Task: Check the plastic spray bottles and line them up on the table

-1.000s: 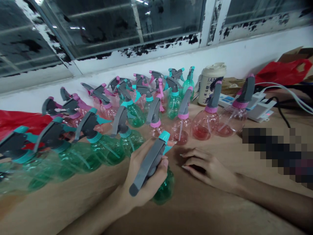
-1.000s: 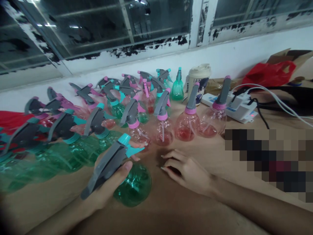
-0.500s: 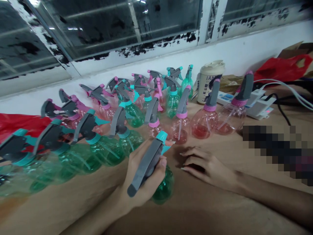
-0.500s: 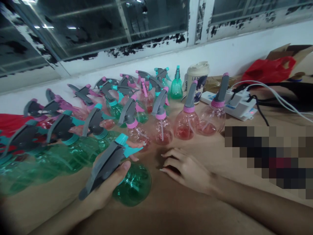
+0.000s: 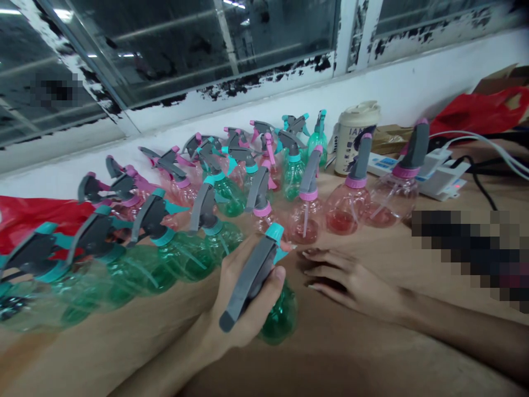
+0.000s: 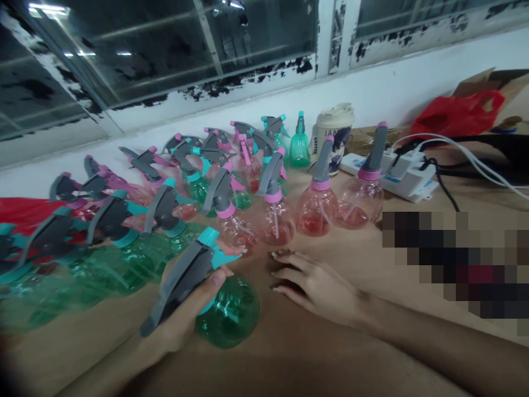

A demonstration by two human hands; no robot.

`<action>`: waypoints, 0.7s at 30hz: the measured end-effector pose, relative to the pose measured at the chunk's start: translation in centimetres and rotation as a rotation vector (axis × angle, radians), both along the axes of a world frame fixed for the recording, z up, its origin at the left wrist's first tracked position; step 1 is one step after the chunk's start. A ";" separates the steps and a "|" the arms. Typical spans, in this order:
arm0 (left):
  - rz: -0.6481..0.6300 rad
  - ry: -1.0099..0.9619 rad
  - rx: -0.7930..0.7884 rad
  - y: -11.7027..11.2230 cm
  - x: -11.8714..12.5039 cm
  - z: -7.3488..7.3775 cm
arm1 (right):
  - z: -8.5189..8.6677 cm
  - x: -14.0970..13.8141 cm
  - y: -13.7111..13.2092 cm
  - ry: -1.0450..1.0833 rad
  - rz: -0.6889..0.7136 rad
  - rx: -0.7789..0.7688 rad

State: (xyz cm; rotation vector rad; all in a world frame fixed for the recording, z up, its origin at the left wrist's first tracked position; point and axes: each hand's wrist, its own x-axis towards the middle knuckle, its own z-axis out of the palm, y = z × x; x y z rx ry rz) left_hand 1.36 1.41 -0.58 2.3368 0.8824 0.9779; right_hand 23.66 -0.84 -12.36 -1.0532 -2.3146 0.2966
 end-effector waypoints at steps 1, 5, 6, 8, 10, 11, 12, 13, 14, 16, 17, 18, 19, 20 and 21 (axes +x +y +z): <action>0.013 0.006 0.005 0.0 -0.1 -0.1 | 0.1 0.0 0.0 -0.007 0.001 0.000; 0.022 0.021 -0.022 0.0 -0.2 -0.2 | 0.3 0.0 0.0 -0.032 0.001 0.023; 0.011 0.017 -0.032 -0.1 -0.2 -0.1 | 0.3 0.0 0.0 -0.033 0.003 0.031; -0.002 0.022 -0.048 -0.2 -0.1 0.1 | 0.4 -0.1 0.0 -0.027 0.007 0.041; -0.009 0.039 -0.047 -0.2 -0.1 0.4 | 0.4 -0.1 0.0 -0.024 0.010 0.039; -0.011 0.042 -0.041 -0.2 -0.1 0.5 | 0.5 -0.1 0.0 -0.027 0.010 0.035; -0.014 0.037 -0.029 -0.2 -0.1 0.6 | 0.5 -0.1 0.0 -0.034 0.007 0.031; -0.015 0.025 -0.015 -0.3 -0.1 0.6 | 0.5 -0.1 0.0 -0.041 0.003 0.029; -0.015 0.014 -0.005 -0.3 -0.1 0.6 | 0.5 -0.1 0.0 -0.051 0.000 0.028; 0.003 0.002 0.005 -0.3 0.0 0.5 | 0.5 -0.1 0.1 -0.070 -0.001 0.032; 0.015 0.001 0.007 -0.3 0.0 0.4 | 0.5 -0.1 0.1 -0.079 0.003 0.036; 0.021 -0.003 0.009 -0.3 0.1 0.3 | 0.5 -0.1 0.1 -0.087 0.007 0.041; 0.022 -0.012 0.014 -0.2 0.1 0.1 | 0.5 -0.1 0.1 -0.093 0.011 0.045; 0.021 -0.024 0.022 -0.2 0.2 0.0 | 0.5 0.0 0.2 -0.100 0.014 0.048; 0.018 -0.037 0.031 -0.2 0.2 -0.1 | 0.5 0.0 0.2 -0.106 0.014 0.050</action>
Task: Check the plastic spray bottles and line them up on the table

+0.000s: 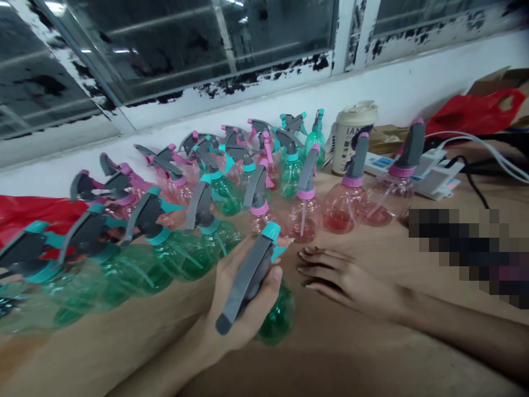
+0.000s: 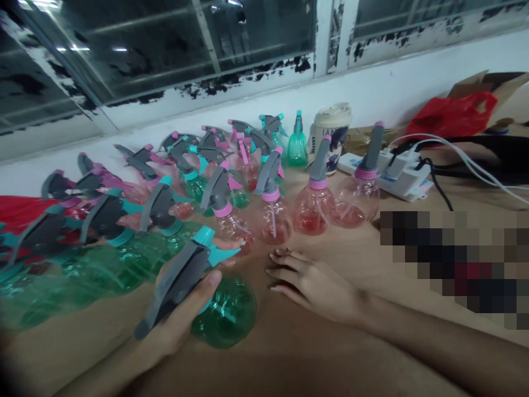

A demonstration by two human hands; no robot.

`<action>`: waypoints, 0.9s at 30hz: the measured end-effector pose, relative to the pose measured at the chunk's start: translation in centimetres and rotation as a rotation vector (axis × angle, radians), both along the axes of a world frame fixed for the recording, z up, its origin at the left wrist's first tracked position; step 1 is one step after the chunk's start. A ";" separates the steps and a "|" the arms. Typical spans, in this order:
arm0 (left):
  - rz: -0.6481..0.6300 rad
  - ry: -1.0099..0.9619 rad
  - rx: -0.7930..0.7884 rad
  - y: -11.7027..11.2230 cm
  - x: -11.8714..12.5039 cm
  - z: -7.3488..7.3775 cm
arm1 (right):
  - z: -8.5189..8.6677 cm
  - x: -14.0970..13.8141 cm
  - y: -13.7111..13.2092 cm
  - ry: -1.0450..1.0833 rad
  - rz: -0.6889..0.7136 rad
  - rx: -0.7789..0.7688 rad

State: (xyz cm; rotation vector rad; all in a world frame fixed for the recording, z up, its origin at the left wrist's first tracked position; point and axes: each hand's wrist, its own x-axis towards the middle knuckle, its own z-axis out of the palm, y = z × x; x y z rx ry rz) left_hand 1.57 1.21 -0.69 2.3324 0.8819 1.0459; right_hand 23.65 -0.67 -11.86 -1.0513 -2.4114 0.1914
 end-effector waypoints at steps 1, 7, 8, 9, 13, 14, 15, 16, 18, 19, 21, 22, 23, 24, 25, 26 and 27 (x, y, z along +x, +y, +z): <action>-0.002 -0.012 0.008 0.0 0.0 -0.1 | 0.0 0.0 0.0 -0.009 0.001 -0.001; -0.005 -0.020 -0.027 0.0 0.0 -0.4 | -0.1 0.1 0.0 -0.047 -0.007 -0.014; -0.002 -0.016 -0.035 0.0 0.0 -0.3 | -0.1 0.1 0.0 -0.047 -0.010 -0.015; 0.001 -0.016 -0.038 0.0 0.1 -0.3 | -0.1 0.1 -0.1 -0.047 -0.014 -0.017; 0.010 -0.011 -0.034 0.0 0.1 -0.1 | 0.1 0.1 -0.1 -0.036 -0.015 -0.031; 0.009 -0.006 -0.032 0.0 0.1 0.0 | 0.1 0.0 -0.1 -0.032 -0.015 -0.034; 0.011 0.001 -0.034 0.0 0.1 0.1 | 0.1 0.0 -0.1 -0.027 -0.015 -0.036; 0.017 0.011 -0.041 0.0 0.1 0.1 | 0.2 0.0 -0.1 -0.020 -0.016 -0.038; 0.034 0.039 -0.053 -0.1 0.0 0.2 | 0.2 0.1 -0.1 -0.004 -0.020 -0.038; 0.046 0.055 -0.055 -0.1 -0.1 0.2 | 0.1 0.1 -0.1 0.002 -0.018 -0.038; 0.046 0.072 -0.033 0.0 -0.2 0.1 | 0.1 0.1 -0.1 0.000 -0.012 -0.035; 0.039 0.074 -0.017 0.0 -0.3 0.1 | 0.1 0.1 -0.1 -0.008 -0.006 -0.032; 0.029 0.071 -0.001 0.0 -0.3 0.1 | 0.1 0.2 -0.1 -0.017 -0.001 -0.028; 0.019 0.067 0.008 0.0 -0.3 0.1 | 0.1 0.2 -0.1 -0.025 0.002 -0.023; 0.011 0.069 0.002 0.0 -0.3 0.2 | 0.1 0.2 -0.1 -0.030 0.003 -0.018; 0.008 0.074 -0.014 0.0 -0.3 0.2 | 0.1 0.2 0.0 -0.033 0.003 -0.015; 0.006 0.078 -0.032 0.0 -0.3 0.2 | 0.1 0.2 0.0 -0.035 0.002 -0.014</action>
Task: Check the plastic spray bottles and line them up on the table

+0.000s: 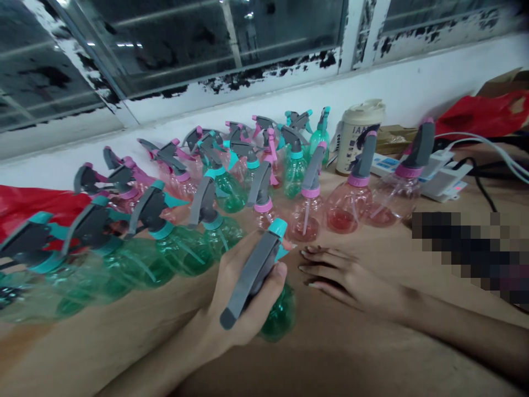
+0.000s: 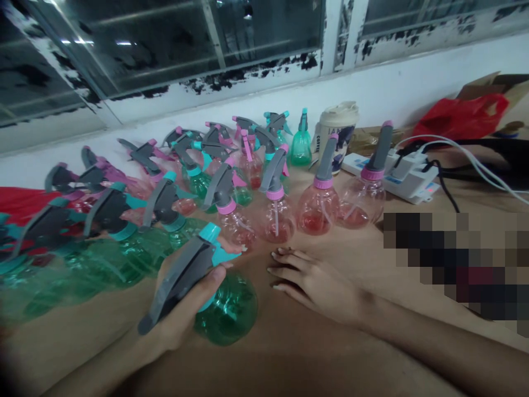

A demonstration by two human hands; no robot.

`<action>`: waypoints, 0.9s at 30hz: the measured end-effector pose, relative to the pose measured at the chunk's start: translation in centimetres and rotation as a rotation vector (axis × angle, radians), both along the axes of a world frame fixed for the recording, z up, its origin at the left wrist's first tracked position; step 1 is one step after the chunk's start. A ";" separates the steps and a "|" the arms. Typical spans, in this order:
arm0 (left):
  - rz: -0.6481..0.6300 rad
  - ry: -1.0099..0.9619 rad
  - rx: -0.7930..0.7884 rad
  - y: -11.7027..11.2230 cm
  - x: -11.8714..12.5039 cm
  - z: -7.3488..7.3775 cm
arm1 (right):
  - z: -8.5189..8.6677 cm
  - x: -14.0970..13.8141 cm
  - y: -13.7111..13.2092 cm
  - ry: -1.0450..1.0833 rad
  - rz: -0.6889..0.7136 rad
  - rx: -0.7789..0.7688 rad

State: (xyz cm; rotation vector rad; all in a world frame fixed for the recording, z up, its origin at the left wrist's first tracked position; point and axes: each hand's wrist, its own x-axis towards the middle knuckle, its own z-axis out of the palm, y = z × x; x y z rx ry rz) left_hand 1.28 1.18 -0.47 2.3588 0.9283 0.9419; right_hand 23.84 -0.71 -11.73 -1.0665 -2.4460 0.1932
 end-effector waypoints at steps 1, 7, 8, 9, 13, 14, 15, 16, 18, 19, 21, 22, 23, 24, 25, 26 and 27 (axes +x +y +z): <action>-0.004 -0.001 -0.013 0.0 0.0 0.0 | 0.0 0.0 0.0 -0.002 0.000 -0.001; -0.030 -0.041 -0.029 -0.1 0.2 0.3 | 0.0 0.0 0.0 0.006 -0.003 -0.009; -0.025 -0.048 -0.034 -0.1 0.2 0.3 | -0.1 0.0 0.0 0.015 -0.003 -0.006; -0.016 -0.055 -0.036 -0.1 0.2 0.3 | -0.1 0.0 0.0 0.022 -0.002 -0.002; 0.010 -0.065 -0.027 -0.1 0.3 0.2 | -0.1 0.0 0.0 0.011 0.000 0.012; 0.011 -0.065 -0.024 -0.1 0.4 0.2 | -0.1 0.0 -0.1 0.010 0.002 0.013; 0.013 -0.062 -0.025 -0.1 0.4 0.2 | -0.1 0.0 -0.1 0.013 0.003 0.015; 0.017 -0.058 -0.027 0.0 0.4 0.1 | -0.1 0.0 -0.1 0.020 0.002 0.018; 0.025 -0.042 -0.027 0.0 0.4 0.0 | -0.1 0.0 -0.2 0.038 -0.005 0.026; 0.027 -0.037 -0.028 0.0 0.4 -0.1 | -0.1 0.0 -0.2 0.043 -0.008 0.030; 0.041 -0.051 -0.034 0.0 0.5 -0.3 | -0.2 0.0 -0.2 0.047 -0.008 0.031; 0.054 -0.064 -0.043 0.0 0.5 -0.5 | -0.2 0.0 -0.2 0.044 -0.008 0.027; 0.068 -0.075 -0.060 0.0 0.5 -0.6 | -0.2 -0.1 -0.2 0.037 -0.009 0.022; 0.081 -0.082 -0.078 -0.1 0.6 -0.7 | -0.2 -0.1 -0.2 0.028 -0.011 0.016; 0.093 -0.080 -0.089 -0.2 0.6 -0.8 | -0.1 -0.1 -0.2 0.018 -0.016 0.011; 0.101 -0.069 -0.097 -0.2 0.7 -0.8 | 0.0 -0.1 -0.3 0.011 -0.020 0.007; 0.105 -0.055 -0.102 -0.3 0.7 -0.9 | 0.1 -0.1 -0.3 0.010 -0.022 0.007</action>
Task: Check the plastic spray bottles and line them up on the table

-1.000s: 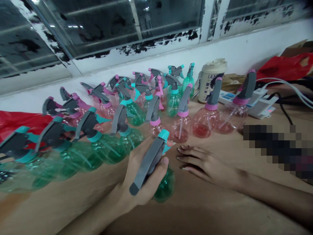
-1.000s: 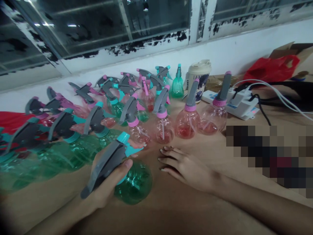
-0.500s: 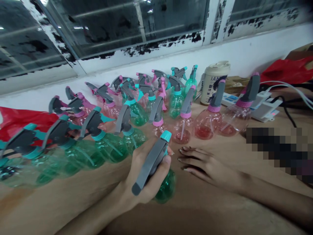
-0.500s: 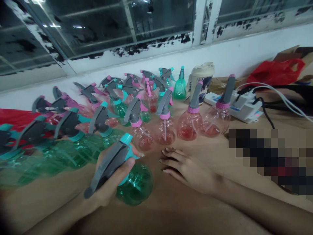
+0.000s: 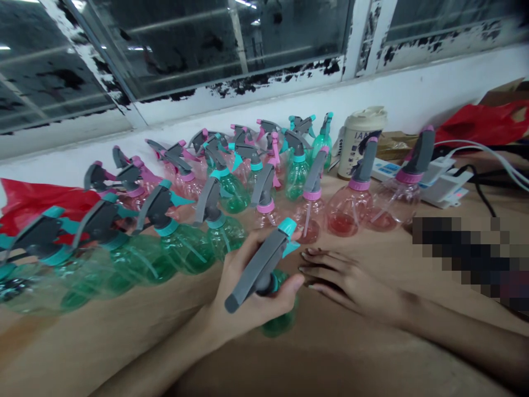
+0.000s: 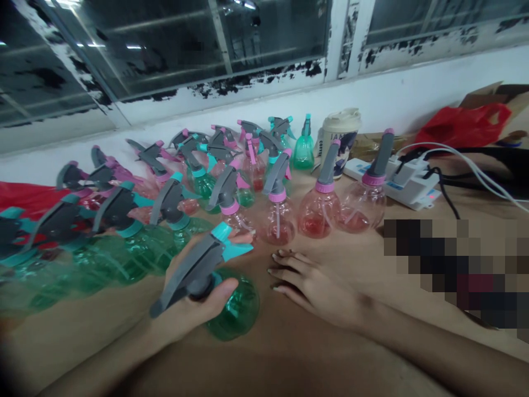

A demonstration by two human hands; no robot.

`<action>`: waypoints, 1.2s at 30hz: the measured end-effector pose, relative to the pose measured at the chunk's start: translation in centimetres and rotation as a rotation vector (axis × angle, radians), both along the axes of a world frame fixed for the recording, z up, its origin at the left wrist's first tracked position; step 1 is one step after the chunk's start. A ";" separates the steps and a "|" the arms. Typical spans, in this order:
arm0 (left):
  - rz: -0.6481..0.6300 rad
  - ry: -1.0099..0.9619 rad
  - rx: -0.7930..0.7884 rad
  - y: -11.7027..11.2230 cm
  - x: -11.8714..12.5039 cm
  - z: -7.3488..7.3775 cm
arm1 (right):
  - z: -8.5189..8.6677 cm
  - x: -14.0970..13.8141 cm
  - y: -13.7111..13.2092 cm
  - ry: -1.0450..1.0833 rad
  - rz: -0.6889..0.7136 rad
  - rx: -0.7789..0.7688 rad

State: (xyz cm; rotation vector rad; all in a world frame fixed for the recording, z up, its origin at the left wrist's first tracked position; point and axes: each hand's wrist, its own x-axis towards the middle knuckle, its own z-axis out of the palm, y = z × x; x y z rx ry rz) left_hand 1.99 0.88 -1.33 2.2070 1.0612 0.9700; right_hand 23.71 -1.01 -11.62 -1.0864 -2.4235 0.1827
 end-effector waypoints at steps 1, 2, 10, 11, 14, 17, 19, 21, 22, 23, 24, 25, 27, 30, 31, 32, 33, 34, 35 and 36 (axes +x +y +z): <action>0.003 0.016 -0.006 -0.1 0.0 0.0 | 0.1 0.0 0.0 0.004 -0.001 0.002; 0.006 0.037 -0.016 -0.1 0.0 0.0 | 0.2 -0.1 0.0 0.013 0.000 0.006; 0.036 0.066 -0.001 -0.5 -0.7 -0.2 | -0.2 0.0 0.3 0.032 0.023 0.039; 0.051 0.079 0.006 -0.6 -0.8 -0.2 | -0.3 0.1 0.3 0.026 0.027 0.042; 0.101 0.099 0.038 -1.3 -1.3 -0.4 | -0.5 0.1 0.4 0.023 0.043 0.036; 0.124 0.073 0.030 -1.9 -1.7 -0.5 | -0.7 0.1 0.5 0.030 0.053 0.025; 0.133 0.063 -0.006 -2.3 -2.0 -0.4 | -0.7 0.1 0.5 0.025 0.058 0.016; 0.129 0.061 -0.029 -2.7 -2.3 -0.2 | -0.6 0.1 0.6 0.006 0.058 0.002; 0.125 0.067 -0.026 -3.0 -2.6 0.0 | -0.5 0.1 0.6 -0.010 0.052 -0.006; 0.123 0.076 -0.011 -3.2 -2.9 0.1 | -0.5 0.0 0.6 -0.028 0.044 -0.010; 0.125 0.086 0.010 -3.6 -3.3 0.3 | -0.4 0.0 0.6 -0.050 0.035 -0.012; 0.127 0.096 0.028 -3.9 -3.9 0.5 | -0.4 -0.1 0.5 -0.071 0.025 -0.010; 0.143 0.105 0.056 -4.8 -5.4 0.8 | -0.2 -0.5 0.3 -0.101 0.006 0.005; 0.202 0.103 0.048 -6.2 -8.7 0.9 | 0.2 -1.7 -0.2 -0.114 -0.017 0.030; 0.237 0.098 0.037 -6.7 -10.1 0.9 | 0.6 -2.3 -0.3 -0.112 -0.023 0.037; 0.276 0.090 0.015 -7.1 -11.5 0.8 | 1.0 -3.1 -0.4 -0.108 -0.025 0.043; 0.323 0.066 -0.003 -7.5 -13.1 0.7 | 1.5 -4.0 -0.5 -0.103 -0.025 0.051; 0.375 0.043 -0.028 -7.8 -14.8 0.6 | 2.1 -5.1 -0.5 -0.097 -0.019 0.059; 0.430 0.013 -0.055 -8.1 -16.6 0.6 | 2.7 -6.2 -0.5 -0.088 -0.008 0.066; 0.508 -0.043 -0.050 -8.3 -18.3 0.5 | 3.3 -7.5 -0.5 -0.079 0.009 0.072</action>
